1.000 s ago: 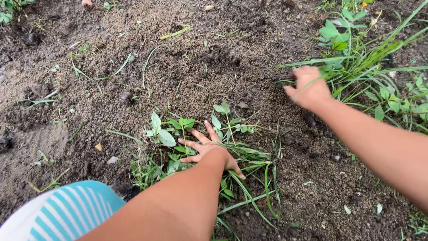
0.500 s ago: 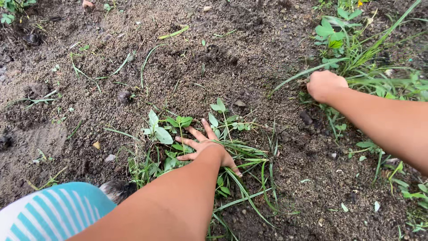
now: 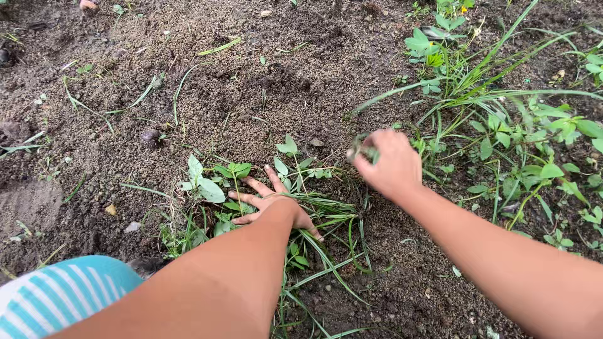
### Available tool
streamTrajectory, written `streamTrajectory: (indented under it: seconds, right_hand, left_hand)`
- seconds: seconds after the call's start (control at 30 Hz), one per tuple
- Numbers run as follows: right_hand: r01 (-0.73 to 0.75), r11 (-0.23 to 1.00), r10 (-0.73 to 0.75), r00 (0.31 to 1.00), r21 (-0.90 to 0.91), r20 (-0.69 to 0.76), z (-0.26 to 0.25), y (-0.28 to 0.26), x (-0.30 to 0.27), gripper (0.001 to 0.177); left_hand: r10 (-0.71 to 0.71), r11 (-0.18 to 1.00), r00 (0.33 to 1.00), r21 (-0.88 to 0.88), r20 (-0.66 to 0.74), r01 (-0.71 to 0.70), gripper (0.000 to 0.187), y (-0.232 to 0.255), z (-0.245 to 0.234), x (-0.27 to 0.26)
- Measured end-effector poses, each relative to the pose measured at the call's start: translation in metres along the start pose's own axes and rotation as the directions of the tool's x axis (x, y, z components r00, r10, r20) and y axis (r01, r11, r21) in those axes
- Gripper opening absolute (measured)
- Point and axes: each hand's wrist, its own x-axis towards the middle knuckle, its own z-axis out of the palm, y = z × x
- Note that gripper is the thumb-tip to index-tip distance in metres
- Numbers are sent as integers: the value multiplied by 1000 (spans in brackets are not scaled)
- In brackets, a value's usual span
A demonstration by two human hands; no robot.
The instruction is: The person kneels in a garden bed and pulls weeds by hand, gathering them into a pile. They continue to remove unwanted plants from the soil and arrange the collected weeds on the ground.
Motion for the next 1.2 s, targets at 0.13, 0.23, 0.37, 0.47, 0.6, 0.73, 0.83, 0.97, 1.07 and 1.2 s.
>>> streamTrajectory:
  seconds: [0.13,0.23,0.37,0.47,0.6,0.73,0.83,0.97,1.07,1.2]
  right_hand:
    - [-400,916,396,912,-22,-104,1,31,32,79]
    - [-584,783,610,789,-215,77,4,62,53,98]
    - [-497,790,605,729,-360,320,22,86,67,79]
    - [-378,831,500,829,-409,250,34,95,69,52]
    - [-399,830,514,818,-389,258,43,104,64,47]
    - [-435,843,511,831,-316,219,39,118,54,51]
    - [-472,861,500,853,-190,148,31,111,44,51]
    - [-393,919,390,908,-11,154,17,76,36,61]
    - [-263,964,245,927,28,285,3,61,51,75]
    - [-492,830,460,870,262,178,9,72,119,91]
  left_hand:
    - [-5,1000,1000,-1,-8,5,183,0,1,1]
    - [-13,1000,1000,21,2,13,182,2,1,3]
    - [-14,1000,1000,15,10,14,183,0,2,4]
    - [-15,1000,1000,17,13,15,183,3,0,2]
    - [-16,1000,999,4,28,16,183,-1,-2,0]
    - [-36,999,999,14,12,36,182,5,-4,-2]
    - [-45,999,999,24,15,44,182,6,-5,-3]
    - [-52,998,998,43,38,50,184,4,-8,-6]
    - [-57,996,995,68,79,51,184,11,-13,-7]
    - [-71,996,995,56,74,67,183,8,-13,-4]
